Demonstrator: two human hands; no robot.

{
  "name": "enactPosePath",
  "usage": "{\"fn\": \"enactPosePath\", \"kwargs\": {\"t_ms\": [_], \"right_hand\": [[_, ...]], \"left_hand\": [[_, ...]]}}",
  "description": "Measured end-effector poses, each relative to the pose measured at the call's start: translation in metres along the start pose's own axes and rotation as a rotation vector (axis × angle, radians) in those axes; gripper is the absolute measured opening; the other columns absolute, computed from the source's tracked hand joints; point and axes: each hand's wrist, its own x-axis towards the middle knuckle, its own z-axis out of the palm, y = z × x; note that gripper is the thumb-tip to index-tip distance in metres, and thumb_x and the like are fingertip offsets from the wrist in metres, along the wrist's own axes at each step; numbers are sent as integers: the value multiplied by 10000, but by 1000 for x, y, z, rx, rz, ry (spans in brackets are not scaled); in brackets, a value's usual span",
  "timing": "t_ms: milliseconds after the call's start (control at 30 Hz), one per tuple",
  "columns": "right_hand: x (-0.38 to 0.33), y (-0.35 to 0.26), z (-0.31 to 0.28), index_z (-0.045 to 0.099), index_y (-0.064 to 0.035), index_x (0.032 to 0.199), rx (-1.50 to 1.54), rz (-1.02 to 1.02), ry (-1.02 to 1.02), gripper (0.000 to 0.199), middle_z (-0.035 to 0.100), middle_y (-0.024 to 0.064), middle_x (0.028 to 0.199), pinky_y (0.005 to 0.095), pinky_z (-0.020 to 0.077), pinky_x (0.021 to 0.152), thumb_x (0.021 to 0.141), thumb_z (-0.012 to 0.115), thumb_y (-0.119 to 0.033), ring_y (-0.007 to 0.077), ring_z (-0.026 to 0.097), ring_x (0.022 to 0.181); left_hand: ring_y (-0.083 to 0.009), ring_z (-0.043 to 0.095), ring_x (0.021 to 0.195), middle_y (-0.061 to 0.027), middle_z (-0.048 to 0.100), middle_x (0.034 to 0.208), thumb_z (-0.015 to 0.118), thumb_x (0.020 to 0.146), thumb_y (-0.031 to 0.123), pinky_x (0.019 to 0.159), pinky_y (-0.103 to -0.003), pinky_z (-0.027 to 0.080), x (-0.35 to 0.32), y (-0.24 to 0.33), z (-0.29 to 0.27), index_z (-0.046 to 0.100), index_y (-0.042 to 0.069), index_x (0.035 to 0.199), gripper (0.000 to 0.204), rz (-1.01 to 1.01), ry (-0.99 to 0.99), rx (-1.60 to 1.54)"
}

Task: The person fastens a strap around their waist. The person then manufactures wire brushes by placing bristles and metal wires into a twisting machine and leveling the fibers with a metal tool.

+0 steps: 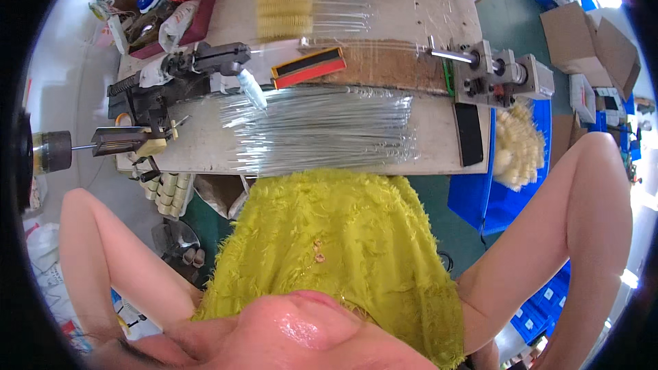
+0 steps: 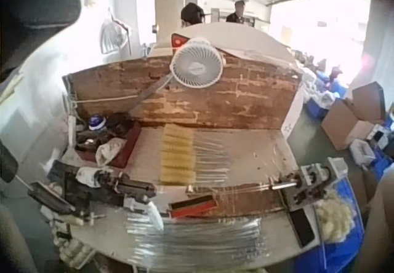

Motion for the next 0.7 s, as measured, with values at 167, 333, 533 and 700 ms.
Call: {"fn": "enactPosePath", "kwargs": {"t_ms": [167, 333, 533, 700], "right_hand": [[-98, -29, -31, 543, -60, 994, -32, 748, 260, 184, 509, 65, 796, 319, 307, 661, 854, 555, -179, 140, 424, 740], [-168, -51, -74, 496, -104, 1043, -19, 1516, 482, 192, 437, 14, 715, 267, 267, 546, 875, 565, -167, 91, 349, 605], [-187, -72, -95, 450, -148, 1092, -97, 2232, 774, 233, 365, -37, 634, 215, 226, 432, 895, 575, -155, 41, 273, 470], [-175, -25, -63, 392, -124, 1163, -333, 2054, 588, 376, 453, -28, 726, 209, 263, 406, 857, 604, -72, 52, 329, 476]], "left_hand": [[-222, 473, 648, -114, 476, 772, 351, 916, 534, 609, -342, 384, -7, 0, -12, 489, 91, 1030, 478, -163, -35, 2], [-202, 465, 610, -94, 468, 735, 350, 918, 535, 574, -326, 382, -31, 3, -27, 486, 100, 1020, 468, -345, 10, 15], [-178, 455, 565, -71, 459, 691, 349, 920, 537, 533, -307, 380, -38, 1, -27, 483, 111, 1008, 455, -549, -21, -7], [-157, 446, 528, -51, 452, 654, 347, 922, 538, 498, -291, 378, -39, -10, -22, 480, 120, 998, 445, -698, -22, -63]]}}
